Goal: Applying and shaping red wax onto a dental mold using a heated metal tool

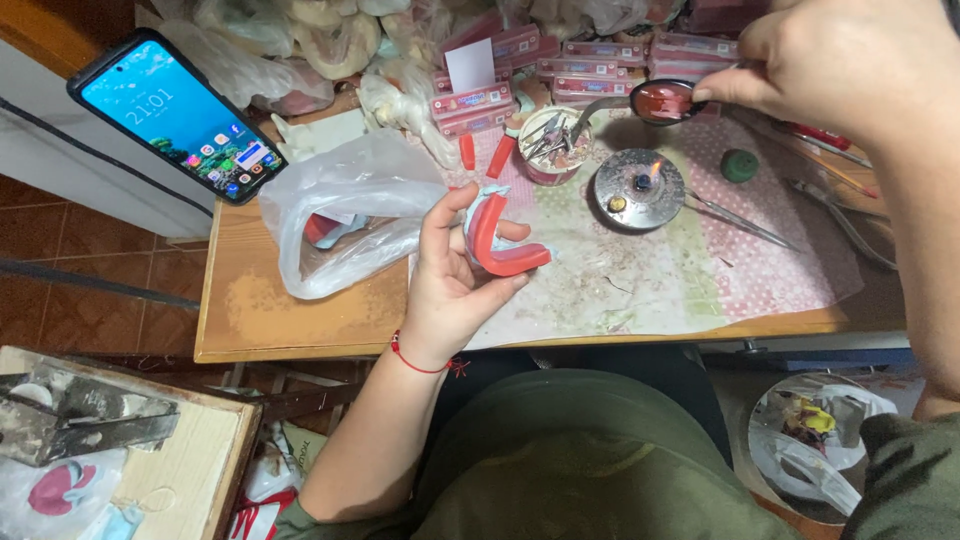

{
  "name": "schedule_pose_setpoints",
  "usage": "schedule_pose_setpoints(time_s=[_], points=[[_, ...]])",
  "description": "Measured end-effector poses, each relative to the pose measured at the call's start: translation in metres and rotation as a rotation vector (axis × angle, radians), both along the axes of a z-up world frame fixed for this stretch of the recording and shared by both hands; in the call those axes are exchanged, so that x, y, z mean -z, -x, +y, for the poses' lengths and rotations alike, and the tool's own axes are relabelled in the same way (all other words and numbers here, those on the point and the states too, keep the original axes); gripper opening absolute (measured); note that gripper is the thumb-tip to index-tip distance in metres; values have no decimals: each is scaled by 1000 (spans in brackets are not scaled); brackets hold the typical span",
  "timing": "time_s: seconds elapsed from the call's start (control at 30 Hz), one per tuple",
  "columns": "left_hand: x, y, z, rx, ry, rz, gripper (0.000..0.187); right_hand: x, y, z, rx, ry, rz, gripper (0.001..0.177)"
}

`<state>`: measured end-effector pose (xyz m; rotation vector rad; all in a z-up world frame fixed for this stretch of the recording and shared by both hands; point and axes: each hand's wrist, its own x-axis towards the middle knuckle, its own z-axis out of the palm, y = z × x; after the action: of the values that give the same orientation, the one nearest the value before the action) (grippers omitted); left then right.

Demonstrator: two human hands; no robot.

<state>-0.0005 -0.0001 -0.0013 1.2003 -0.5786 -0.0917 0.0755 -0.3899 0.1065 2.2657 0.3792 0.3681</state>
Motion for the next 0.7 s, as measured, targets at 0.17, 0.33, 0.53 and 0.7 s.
schedule_pose_setpoints(time_s=[0.17,0.33,0.53,0.7], points=[[-2,0,1,-44,-33,-33,90,8,37,6,-78,-604,26,42],[-4,2,-1,-111,-59,-47,89,23,114,62,54,-941,124,21],[-2,7,-9,-123,-6,-15,96,86,140,73,-282,-1151,360,14],[-16,18,-20,-112,47,63,93,116,143,55,-330,-1228,276,16]])
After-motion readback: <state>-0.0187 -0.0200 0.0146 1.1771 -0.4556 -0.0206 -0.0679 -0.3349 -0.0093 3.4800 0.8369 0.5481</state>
